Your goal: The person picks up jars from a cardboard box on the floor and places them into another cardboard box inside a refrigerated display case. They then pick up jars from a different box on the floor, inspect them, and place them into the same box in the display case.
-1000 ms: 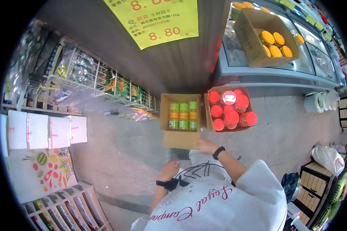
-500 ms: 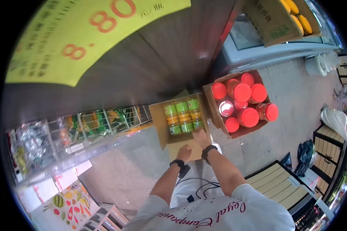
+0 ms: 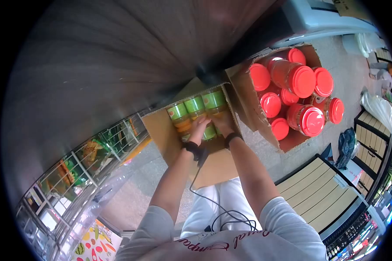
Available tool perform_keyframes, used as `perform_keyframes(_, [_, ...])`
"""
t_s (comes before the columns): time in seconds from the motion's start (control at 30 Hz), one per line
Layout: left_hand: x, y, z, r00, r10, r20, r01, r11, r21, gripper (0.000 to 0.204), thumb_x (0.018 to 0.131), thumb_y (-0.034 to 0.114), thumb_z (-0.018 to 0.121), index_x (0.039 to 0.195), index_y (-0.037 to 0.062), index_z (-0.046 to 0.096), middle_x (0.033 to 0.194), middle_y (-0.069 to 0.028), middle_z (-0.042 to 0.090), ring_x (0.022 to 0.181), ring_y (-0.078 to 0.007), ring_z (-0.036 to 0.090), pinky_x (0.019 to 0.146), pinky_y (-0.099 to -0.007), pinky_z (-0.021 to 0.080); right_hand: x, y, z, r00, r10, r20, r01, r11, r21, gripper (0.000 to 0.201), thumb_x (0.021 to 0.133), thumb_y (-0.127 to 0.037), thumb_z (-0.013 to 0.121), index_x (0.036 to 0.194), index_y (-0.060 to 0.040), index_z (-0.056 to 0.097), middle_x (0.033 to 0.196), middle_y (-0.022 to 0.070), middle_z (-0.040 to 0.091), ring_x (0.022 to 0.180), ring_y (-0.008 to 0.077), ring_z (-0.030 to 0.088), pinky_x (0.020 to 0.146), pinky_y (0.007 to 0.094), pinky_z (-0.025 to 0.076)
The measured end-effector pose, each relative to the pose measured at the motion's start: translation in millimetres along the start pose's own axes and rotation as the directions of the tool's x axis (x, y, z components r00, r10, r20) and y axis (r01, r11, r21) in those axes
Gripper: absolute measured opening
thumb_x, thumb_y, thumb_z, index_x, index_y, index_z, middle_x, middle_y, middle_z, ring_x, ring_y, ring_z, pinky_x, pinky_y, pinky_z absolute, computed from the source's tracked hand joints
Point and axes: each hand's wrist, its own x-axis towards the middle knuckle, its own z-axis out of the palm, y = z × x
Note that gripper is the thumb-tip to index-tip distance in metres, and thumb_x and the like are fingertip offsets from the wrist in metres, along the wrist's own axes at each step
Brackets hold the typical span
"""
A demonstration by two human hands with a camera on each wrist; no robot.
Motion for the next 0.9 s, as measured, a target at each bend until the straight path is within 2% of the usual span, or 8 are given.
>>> perform_keyframes(0.1, [13.9,5.2,3.8,0.984,-0.061,0.168,0.078,0.992,-0.096,0.045,0.085,0.025,0.069,0.121,0.0012,0.058,0.118,-0.0094,0.062,0.109,-0.0174,0.057,0.092,-0.0285,0.044,29.4,39.7,22.3,0.996,-0.083,-0.042,0.087,0.989,0.119,0.062,0.068,-0.037,0.082,0.112,0.0022,0.062,0.109,0.0201,0.067,0.102,0.0309,0.065,0.086,0.0363,0.05])
perform_keyframes(0.2, [18.6,-15.5,1.6,0.981,-0.103,0.162,0.121,0.987,-0.104,0.053,0.084,0.025,0.072,0.128,0.0039,0.051,0.118,-0.0081,0.061,0.11,-0.0169,0.056,0.095,-0.0293,0.043,-2.4,10.0,10.6,0.999,-0.001,0.044,-0.006,0.986,0.169,0.05,0.069,-0.035,0.081,0.103,-0.0005,0.067,0.103,0.0183,0.069,0.095,0.0299,0.067,0.082,0.0368,0.051])
perform_keyframes(0.3, [-3.9,-52.8,-21.6,0.963,-0.244,0.117,0.264,0.94,-0.216,0.063,0.083,0.025,0.075,0.135,0.0069,0.045,0.119,-0.0073,0.061,0.108,-0.0166,0.059,0.088,-0.0301,0.047,-37.7,31.3,36.7,0.994,0.094,0.064,-0.098,0.993,0.063,0.042,0.069,-0.036,0.075,0.092,-0.0004,0.068,0.086,0.0232,0.069,0.086,0.0368,0.068,0.077,0.0404,0.054])
perform_keyframes(0.37, [-57.1,-36.4,-35.5,0.905,-0.403,0.135,0.425,0.86,-0.283,0.068,0.081,0.024,0.078,0.137,0.0097,0.043,0.121,-0.0065,0.06,0.106,-0.0162,0.061,0.08,-0.0308,0.051,-77.3,59.7,63.4,0.999,-0.053,0.005,0.053,0.992,-0.114,0.067,0.059,-0.043,0.082,0.108,-0.003,0.061,0.102,0.0206,0.067,0.097,0.0345,0.066,0.081,0.0432,0.052])
perform_keyframes(0.53, [-185.4,-16.1,-69.5,0.857,-0.489,0.163,0.51,0.851,-0.127,0.072,0.082,0.045,0.073,0.14,0.0174,0.039,0.121,-0.0014,0.058,0.097,-0.0155,0.06,0.069,-0.0304,0.049,-210.5,20.9,3.9,0.97,0.083,0.226,-0.051,0.988,-0.142,0.094,0.052,-0.049,0.086,0.126,-0.0036,0.049,0.114,0.0235,0.061,0.103,0.0391,0.063,0.088,0.0428,0.051])
perform_keyframes(0.7, [-269.7,38.4,-66.2,0.86,-0.51,-0.003,0.51,0.86,0.02,0.073,0.078,0.06,0.07,0.134,0.0248,0.04,0.122,-0.0046,0.051,0.103,-0.0235,0.055,0.079,-0.0408,0.044,-315.8,4.4,-82.3,0.984,-0.16,0.078,0.165,0.985,-0.056,0.079,0.054,-0.04,0.084,0.114,0.0001,0.052,0.105,0.0229,0.062,0.099,0.0404,0.061,0.084,0.0439,0.051])
perform_keyframes(0.83, [-273.6,63.3,-70.1,0.757,-0.598,0.264,0.574,0.801,0.167,0.053,0.083,0.047,0.073,0.126,0.0273,0.048,0.116,-0.0035,0.057,0.104,-0.0203,0.056,0.082,-0.0478,0.046,-369.7,-0.2,-166.7,0.932,-0.362,0.009,0.362,0.93,-0.063,0.071,0.054,-0.029,0.082,0.112,-0.0013,0.052,0.101,0.0224,0.059,0.095,0.0414,0.06,0.08,0.0446,0.051])
perform_keyframes(0.9, [-308.5,110.7,-30.7,0.801,-0.476,0.362,0.435,0.879,0.194,0.04,0.09,0.032,0.069,0.126,0.0286,0.052,0.114,-0.0043,0.059,0.105,-0.0201,0.056,0.085,-0.0512,0.048,-393.7,0.1,-206.5,0.863,-0.495,-0.099,0.494,0.869,-0.039,0.067,0.054,-0.024,0.081,0.11,-0.0021,0.051,0.1,0.0206,0.057,0.092,0.041,0.059,0.078,0.0445,0.051])
